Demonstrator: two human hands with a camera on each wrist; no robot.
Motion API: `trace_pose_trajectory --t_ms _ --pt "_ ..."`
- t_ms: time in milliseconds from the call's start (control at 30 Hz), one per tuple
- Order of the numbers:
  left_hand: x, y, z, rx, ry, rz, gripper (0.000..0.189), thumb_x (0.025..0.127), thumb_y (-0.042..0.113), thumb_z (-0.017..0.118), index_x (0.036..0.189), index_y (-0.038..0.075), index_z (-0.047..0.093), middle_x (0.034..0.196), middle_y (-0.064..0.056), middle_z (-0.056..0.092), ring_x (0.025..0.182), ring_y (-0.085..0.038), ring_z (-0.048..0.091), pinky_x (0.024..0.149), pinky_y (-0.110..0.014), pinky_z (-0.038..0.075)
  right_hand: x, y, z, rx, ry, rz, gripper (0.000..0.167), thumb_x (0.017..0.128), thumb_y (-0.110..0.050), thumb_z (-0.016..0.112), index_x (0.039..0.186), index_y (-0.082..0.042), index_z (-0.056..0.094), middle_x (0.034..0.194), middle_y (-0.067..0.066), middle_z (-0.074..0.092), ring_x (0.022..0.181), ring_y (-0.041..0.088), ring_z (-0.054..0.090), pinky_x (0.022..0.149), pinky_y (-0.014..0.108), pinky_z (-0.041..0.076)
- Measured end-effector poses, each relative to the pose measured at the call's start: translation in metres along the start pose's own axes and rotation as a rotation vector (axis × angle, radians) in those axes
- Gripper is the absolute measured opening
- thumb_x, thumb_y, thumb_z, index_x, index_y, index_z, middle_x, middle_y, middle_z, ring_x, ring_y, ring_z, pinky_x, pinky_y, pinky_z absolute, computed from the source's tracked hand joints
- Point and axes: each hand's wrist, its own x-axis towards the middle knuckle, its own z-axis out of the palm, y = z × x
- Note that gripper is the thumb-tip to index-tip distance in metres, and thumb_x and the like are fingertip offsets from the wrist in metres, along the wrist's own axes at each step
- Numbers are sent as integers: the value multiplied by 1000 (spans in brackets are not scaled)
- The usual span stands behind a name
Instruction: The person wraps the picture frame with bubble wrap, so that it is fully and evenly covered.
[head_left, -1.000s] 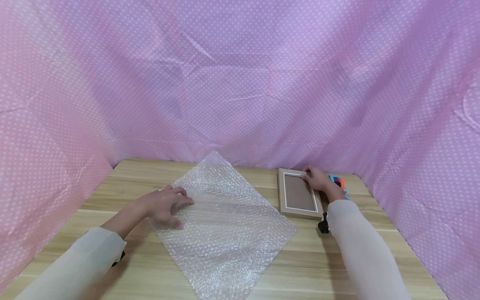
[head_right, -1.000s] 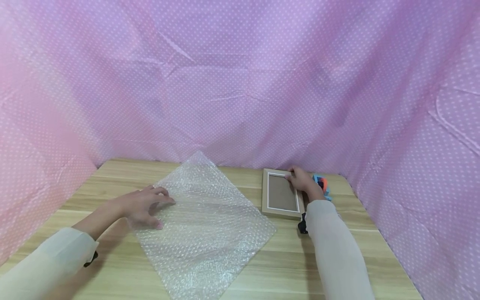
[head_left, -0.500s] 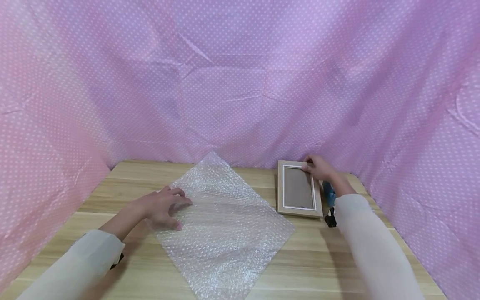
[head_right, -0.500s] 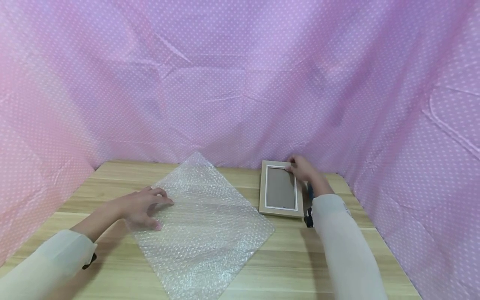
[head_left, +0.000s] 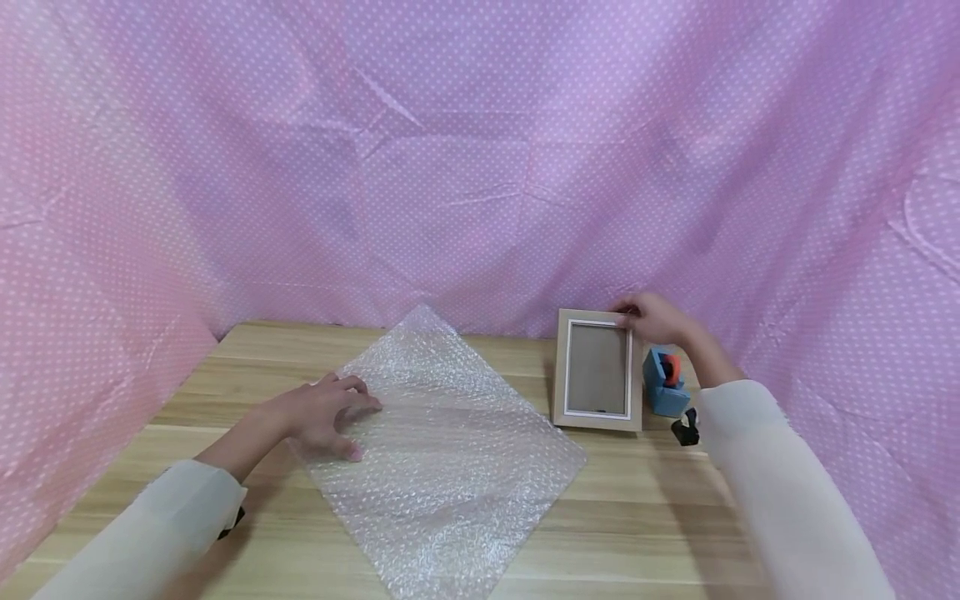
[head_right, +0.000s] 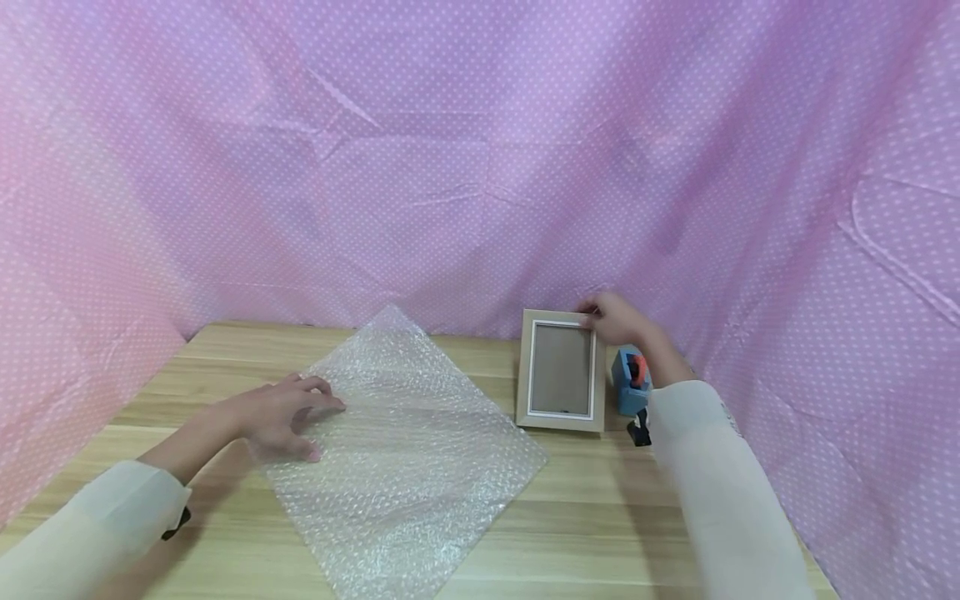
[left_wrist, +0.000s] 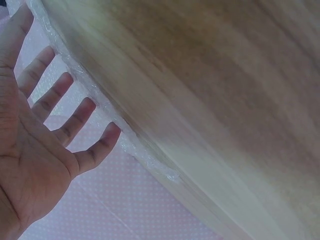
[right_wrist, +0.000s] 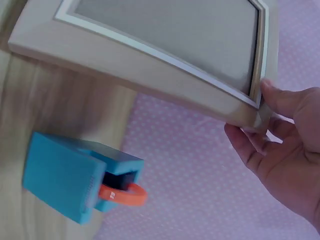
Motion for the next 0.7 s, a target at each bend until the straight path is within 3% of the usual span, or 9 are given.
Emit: trace_pose_trajectory --t_ms 233,367,567,700 --pt "0 -1 -1 3 -3 -6 81 73 68 81 140 27 62 135 2 52 117 -28 46 80 -51 49 -8 -10 -17 50 -57 -5 24 103 -6 59 122 6 68 107 14 71 100 30 64 87 41 52" --pt "0 -2 -1 -1 -3 -1 81 73 68 81 140 28 62 135 1 52 118 -29 46 82 -56 50 -11 -15 -24 82 -73 11 26 104 -10 59 125 6 65 110 15 69 102 28 62 87 38 51" --pt "0 -2 0 -6 6 6 81 72 69 80 140 28 62 135 1 52 119 -30 47 83 -61 49 -14 -24 -37 105 -26 9 30 105 -14 59 128 5 65 106 15 69 95 25 60 80 31 50" --pt "0 -1 1 -5 16 13 82 72 69 80 140 27 63 134 0 53 119 -32 47 81 -59 49 -15 -28 -41 175 6 22 31 107 -17 56 130 1 65 108 15 69 94 24 61 79 33 51"
